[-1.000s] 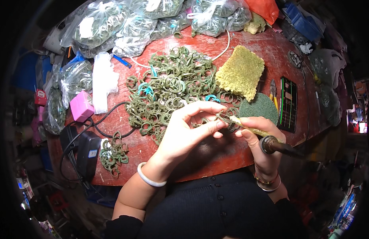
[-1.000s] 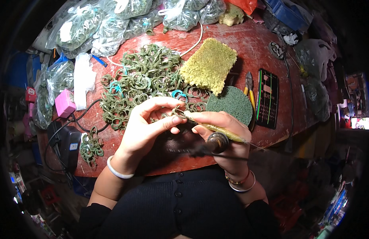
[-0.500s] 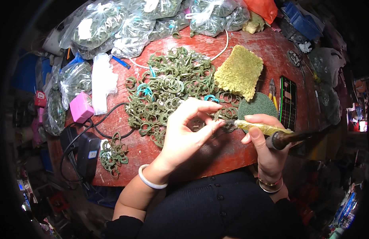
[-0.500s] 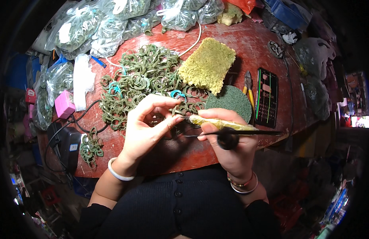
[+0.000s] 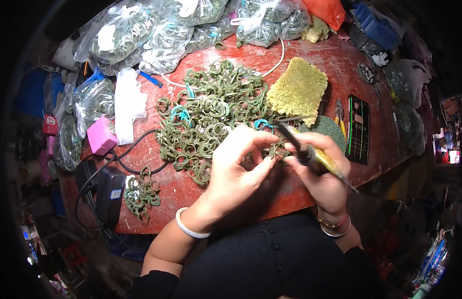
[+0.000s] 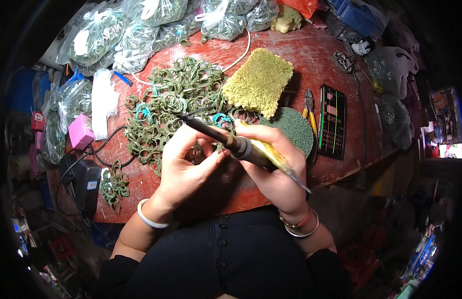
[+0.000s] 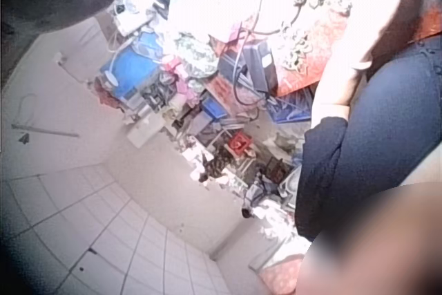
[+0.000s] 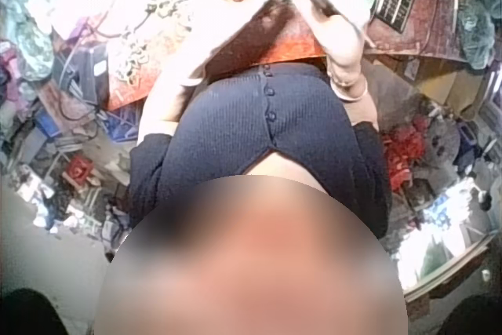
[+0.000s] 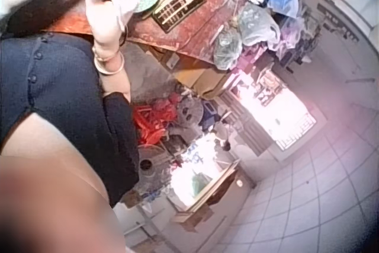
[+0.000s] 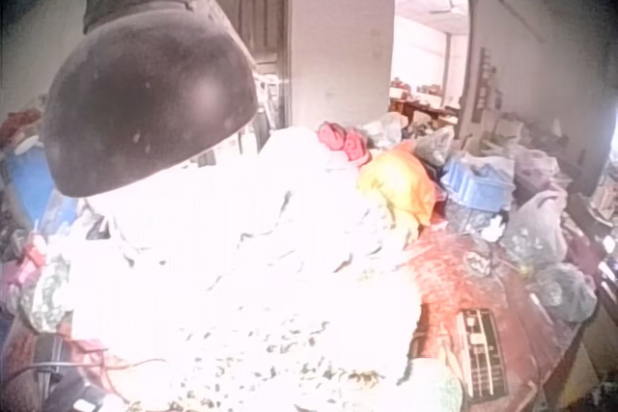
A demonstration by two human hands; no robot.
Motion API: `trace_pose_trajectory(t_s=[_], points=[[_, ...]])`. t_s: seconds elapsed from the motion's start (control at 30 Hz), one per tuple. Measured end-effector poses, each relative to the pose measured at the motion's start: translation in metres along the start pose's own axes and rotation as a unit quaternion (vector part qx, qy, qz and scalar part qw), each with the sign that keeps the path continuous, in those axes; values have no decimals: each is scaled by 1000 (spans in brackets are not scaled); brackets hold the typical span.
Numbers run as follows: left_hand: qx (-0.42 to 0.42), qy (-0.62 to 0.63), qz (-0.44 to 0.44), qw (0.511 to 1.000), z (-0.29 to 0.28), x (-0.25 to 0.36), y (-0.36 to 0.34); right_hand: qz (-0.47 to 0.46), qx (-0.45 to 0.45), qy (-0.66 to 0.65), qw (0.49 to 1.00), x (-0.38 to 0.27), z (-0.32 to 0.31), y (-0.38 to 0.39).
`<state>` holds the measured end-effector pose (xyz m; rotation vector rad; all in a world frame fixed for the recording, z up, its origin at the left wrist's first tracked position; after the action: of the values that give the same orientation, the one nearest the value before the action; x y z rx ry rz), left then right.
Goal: Soldering wire components or loops together on a workbench.
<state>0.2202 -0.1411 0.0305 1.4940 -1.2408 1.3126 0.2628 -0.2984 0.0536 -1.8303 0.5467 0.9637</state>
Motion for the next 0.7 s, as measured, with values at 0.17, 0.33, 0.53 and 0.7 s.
trace_pose_trajectory(t_s=[0.17, 0.33, 0.53, 0.7], points=[[-108, 144, -101, 978, 7, -8, -3, 71, 68, -53, 994, 15, -4, 6], [-229, 326, -287, 871, 12, -22, 3, 98, 74, -122, 985, 23, -7, 4], [-293, 373, -335, 814, 22, -20, 8, 126, 79, -197, 969, 23, 3, 5], [-228, 312, -293, 875, 15, -19, 2, 26, 60, -39, 997, 7, -11, -4]])
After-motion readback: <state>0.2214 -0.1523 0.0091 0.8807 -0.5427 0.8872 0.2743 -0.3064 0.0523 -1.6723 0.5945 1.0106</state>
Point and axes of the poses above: each hand's wrist, its own y-axis away from the middle knuckle, its own z-axis out of the palm, x = y × z, the point moved 7 cm from there along -y, towards the middle knuckle, and after that the axes turned 15 degrees about -z, right-handed, at the moved point
